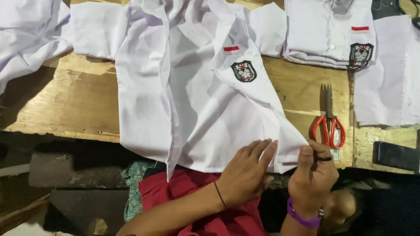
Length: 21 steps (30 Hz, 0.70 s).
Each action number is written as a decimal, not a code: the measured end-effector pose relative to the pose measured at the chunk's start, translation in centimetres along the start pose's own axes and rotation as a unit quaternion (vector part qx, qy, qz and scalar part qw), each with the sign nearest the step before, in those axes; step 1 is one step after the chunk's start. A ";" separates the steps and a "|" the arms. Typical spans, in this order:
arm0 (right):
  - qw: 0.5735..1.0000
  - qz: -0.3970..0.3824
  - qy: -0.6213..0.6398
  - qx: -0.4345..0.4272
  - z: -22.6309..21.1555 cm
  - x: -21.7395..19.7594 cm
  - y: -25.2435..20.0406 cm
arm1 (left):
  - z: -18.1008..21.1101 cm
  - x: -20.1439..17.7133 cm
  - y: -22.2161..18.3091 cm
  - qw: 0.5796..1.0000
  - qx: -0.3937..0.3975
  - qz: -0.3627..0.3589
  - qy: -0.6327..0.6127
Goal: Folding a white collared shirt and trimming loose threads using scissors on a wooden workbench.
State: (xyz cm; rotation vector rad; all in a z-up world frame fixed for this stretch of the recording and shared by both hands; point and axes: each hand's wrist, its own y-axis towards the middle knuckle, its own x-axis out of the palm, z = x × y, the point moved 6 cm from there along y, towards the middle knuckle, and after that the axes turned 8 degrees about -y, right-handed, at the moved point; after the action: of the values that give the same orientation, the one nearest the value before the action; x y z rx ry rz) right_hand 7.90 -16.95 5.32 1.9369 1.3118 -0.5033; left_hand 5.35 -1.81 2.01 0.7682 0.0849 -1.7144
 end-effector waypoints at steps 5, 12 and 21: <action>0.981 -0.180 -0.004 -0.069 -3.4 1.5 0.0 | -0.3 0.6 -0.6 0.956 0.012 0.017 -0.291; 0.889 -0.456 -0.033 -0.007 -1.9 4.5 0.2 | -3.0 2.5 -7.3 0.916 -0.093 -0.375 -0.109; 0.963 -0.263 -0.010 0.053 0.6 9.1 12.7 | -4.1 -16.0 5.1 0.982 -0.133 -0.114 -0.064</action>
State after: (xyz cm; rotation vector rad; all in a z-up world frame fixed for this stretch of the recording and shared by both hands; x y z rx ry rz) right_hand 23.24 -14.41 3.25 1.6452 1.8242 -0.8617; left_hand 13.10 11.97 8.96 0.4629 0.3178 -1.9168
